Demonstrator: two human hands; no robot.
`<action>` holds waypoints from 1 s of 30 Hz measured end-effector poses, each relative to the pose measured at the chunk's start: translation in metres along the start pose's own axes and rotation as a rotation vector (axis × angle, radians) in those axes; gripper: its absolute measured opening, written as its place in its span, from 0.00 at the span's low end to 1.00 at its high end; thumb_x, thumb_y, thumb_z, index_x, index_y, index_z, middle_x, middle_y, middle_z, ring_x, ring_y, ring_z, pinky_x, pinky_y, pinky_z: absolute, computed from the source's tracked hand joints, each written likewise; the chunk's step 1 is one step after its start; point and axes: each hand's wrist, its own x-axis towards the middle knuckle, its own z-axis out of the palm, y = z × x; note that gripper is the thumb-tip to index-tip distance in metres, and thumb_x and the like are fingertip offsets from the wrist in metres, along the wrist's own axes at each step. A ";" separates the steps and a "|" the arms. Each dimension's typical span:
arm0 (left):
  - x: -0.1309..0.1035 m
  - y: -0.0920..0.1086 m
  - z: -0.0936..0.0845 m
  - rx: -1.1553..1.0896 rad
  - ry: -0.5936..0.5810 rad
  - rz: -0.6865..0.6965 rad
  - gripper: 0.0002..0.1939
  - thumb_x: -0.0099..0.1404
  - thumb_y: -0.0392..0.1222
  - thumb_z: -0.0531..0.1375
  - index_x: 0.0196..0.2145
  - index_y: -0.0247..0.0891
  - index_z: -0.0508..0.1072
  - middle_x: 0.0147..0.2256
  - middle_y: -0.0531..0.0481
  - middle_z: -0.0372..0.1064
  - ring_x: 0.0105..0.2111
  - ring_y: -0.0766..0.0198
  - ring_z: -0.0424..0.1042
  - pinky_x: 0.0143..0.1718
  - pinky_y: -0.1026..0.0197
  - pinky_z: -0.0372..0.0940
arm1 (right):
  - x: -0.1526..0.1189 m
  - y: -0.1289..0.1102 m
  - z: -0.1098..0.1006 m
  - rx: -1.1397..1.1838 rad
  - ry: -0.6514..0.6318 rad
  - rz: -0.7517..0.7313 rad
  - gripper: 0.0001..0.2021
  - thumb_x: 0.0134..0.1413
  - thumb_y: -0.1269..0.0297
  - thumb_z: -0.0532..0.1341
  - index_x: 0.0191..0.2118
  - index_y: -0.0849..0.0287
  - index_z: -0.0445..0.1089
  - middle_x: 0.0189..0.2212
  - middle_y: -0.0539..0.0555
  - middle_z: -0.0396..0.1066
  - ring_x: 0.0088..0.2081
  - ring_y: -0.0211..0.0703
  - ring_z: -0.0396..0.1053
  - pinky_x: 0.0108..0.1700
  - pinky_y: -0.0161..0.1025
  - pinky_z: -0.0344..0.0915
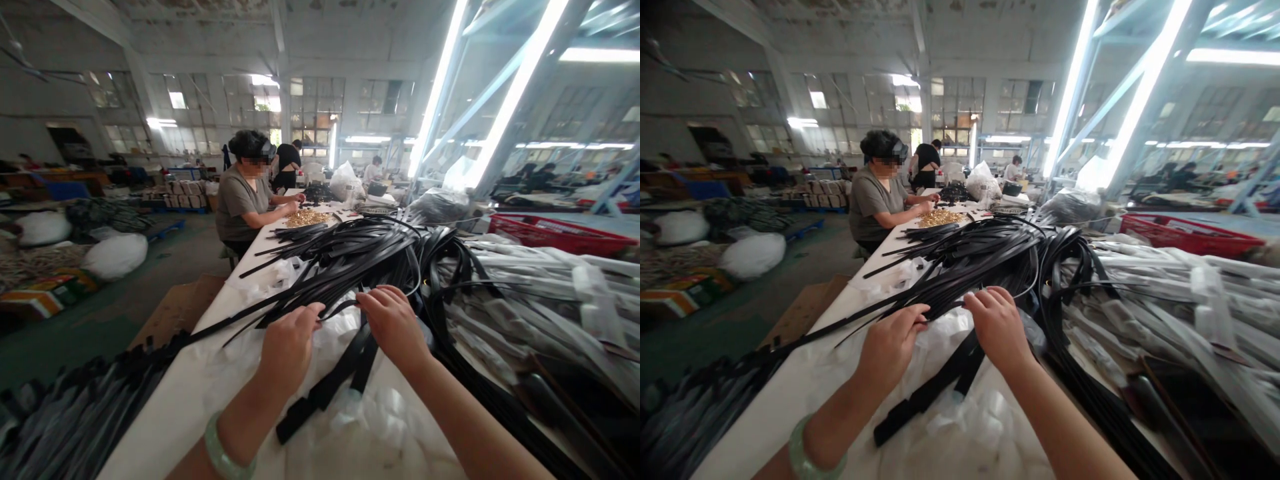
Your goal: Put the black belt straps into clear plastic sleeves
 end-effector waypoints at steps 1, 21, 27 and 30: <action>0.000 0.003 0.003 -0.070 0.011 -0.050 0.15 0.62 0.29 0.57 0.46 0.41 0.70 0.34 0.51 0.75 0.35 0.62 0.75 0.39 0.61 0.68 | 0.000 0.000 -0.004 -0.009 0.047 -0.005 0.07 0.62 0.69 0.56 0.39 0.57 0.72 0.31 0.51 0.71 0.36 0.42 0.66 0.53 0.41 0.53; -0.008 0.009 0.016 0.056 0.047 0.082 0.12 0.68 0.34 0.53 0.48 0.38 0.68 0.34 0.50 0.76 0.34 0.62 0.75 0.37 0.61 0.68 | 0.004 -0.022 -0.028 -0.147 -0.327 -0.123 0.13 0.51 0.81 0.54 0.35 0.55 0.68 0.31 0.51 0.68 0.33 0.42 0.65 0.40 0.40 0.51; -0.011 0.015 0.011 0.081 0.090 0.192 0.10 0.69 0.35 0.50 0.46 0.35 0.67 0.36 0.48 0.75 0.35 0.61 0.75 0.37 0.59 0.69 | -0.006 -0.049 -0.009 -0.025 -0.327 -0.162 0.11 0.58 0.78 0.53 0.43 0.60 0.66 0.34 0.53 0.70 0.34 0.44 0.67 0.42 0.40 0.54; -0.012 0.010 0.012 0.076 0.055 0.193 0.11 0.68 0.34 0.52 0.48 0.35 0.66 0.38 0.48 0.74 0.37 0.60 0.74 0.38 0.58 0.69 | -0.009 -0.050 -0.004 0.048 -0.323 -0.154 0.09 0.61 0.74 0.55 0.46 0.60 0.64 0.36 0.54 0.71 0.36 0.44 0.68 0.44 0.39 0.55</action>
